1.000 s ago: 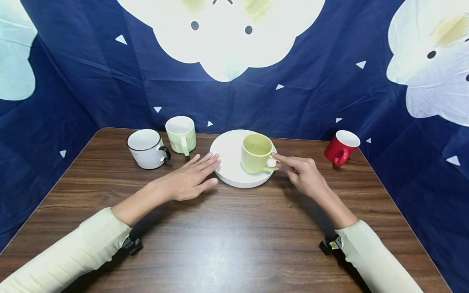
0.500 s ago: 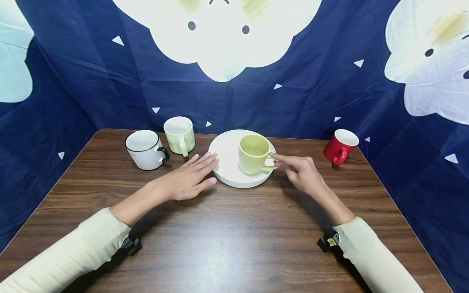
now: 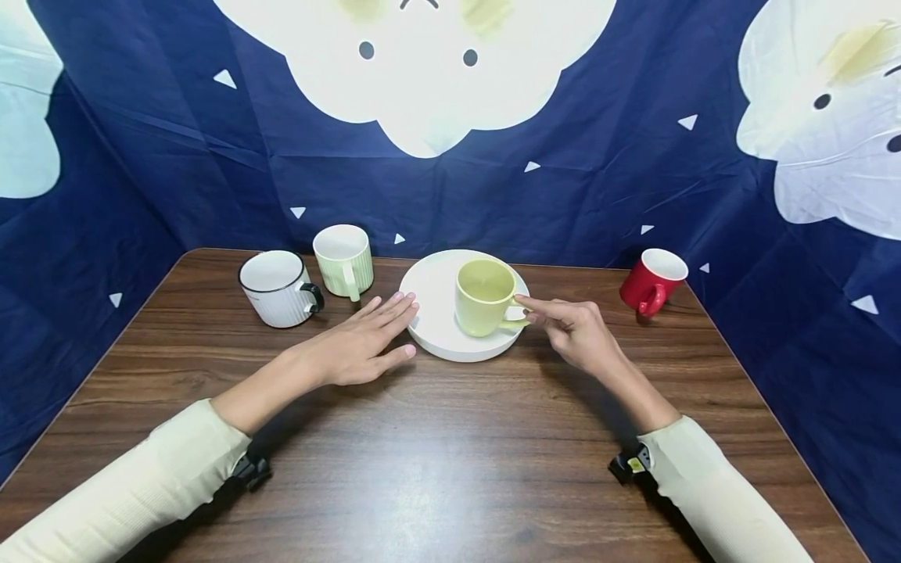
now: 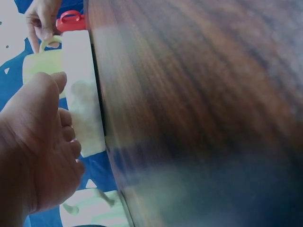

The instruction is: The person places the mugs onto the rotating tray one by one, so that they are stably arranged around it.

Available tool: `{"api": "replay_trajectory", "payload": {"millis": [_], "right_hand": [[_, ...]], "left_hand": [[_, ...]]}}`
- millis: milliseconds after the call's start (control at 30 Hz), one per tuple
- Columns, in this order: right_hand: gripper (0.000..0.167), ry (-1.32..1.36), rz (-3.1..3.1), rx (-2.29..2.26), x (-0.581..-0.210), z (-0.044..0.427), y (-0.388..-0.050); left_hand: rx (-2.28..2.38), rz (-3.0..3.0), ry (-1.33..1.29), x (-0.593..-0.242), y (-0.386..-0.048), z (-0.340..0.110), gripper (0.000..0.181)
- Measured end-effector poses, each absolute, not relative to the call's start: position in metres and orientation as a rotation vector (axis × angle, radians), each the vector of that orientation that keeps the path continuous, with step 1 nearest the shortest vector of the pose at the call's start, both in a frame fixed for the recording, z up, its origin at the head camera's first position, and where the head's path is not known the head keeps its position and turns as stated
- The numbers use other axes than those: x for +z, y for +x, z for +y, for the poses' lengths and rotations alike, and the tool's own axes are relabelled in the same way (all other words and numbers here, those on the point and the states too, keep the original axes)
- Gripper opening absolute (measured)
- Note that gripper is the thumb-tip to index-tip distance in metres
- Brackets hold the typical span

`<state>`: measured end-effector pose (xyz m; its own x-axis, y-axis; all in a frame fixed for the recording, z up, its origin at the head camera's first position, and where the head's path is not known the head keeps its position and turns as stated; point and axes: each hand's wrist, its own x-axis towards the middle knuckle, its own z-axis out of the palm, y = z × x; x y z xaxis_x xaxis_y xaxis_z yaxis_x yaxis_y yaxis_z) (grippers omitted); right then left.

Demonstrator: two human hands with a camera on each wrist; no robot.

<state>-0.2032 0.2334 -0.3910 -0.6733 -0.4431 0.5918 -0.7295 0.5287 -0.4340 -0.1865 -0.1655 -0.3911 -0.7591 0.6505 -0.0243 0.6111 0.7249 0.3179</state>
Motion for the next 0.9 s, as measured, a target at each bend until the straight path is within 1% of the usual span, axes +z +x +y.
{"api": "replay_trajectory", "payload": {"millis": [200,600,700,900], "right_hand": [[0.061,0.974,-2.357,0.954,-0.3905,0.2337,-0.2027],[0.065,0.981,-2.352,0.895,-0.39,0.2329,-0.2018],[0.064,0.993,-2.349,0.881,-0.3893,0.2321,-0.202],[0.054,1.004,-2.344,0.888,-0.3886,0.2306,-0.2017]], "left_hand": [[0.43,2.828,1.032,-0.393,-0.1867,-0.1632,0.073],[0.423,2.848,1.036,-0.3948,-0.1845,-0.1617,0.074],[0.417,2.845,1.028,-0.3947,-0.185,-0.1615,0.074],[0.392,2.851,1.024,-0.3937,-0.1855,-0.1615,0.075]]}}
